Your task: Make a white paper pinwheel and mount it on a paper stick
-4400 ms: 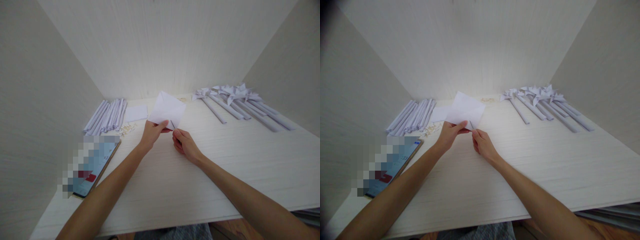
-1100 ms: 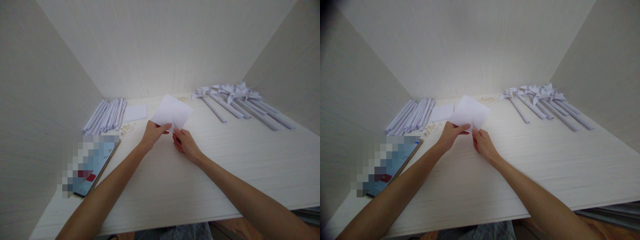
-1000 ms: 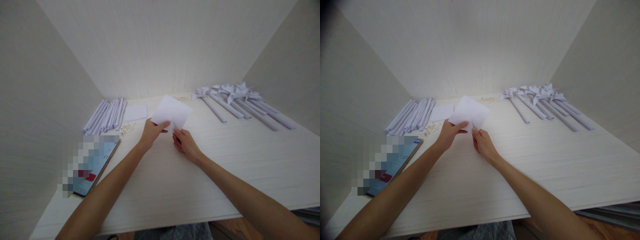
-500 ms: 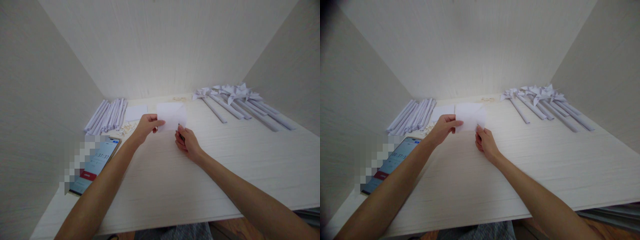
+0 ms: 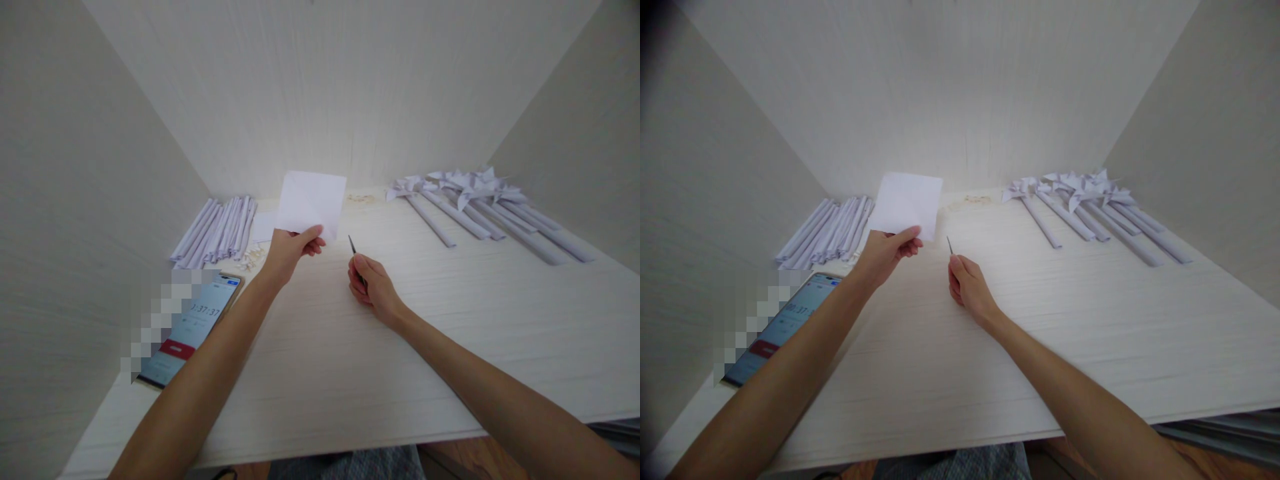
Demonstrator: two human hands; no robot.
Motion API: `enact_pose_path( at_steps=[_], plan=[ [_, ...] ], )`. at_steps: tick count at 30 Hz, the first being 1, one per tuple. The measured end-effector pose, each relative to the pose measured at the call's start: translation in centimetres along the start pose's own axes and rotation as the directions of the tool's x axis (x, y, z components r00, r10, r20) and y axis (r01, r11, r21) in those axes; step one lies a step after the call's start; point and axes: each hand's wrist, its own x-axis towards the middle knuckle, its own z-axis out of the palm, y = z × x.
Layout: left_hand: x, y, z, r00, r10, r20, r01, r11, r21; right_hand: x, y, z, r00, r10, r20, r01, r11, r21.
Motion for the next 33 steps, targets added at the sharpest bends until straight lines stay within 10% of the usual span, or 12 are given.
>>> enact_pose_path(
  at_steps=[33],
  plan=[
    [-1.3,-0.8,2.2,0.999,-0.024,-0.044,0.019,0.994,-0.106,-0.2,0.0,0.2,0.998,-0.001,0.059,0.004,0.999,-0.049]
  ],
)
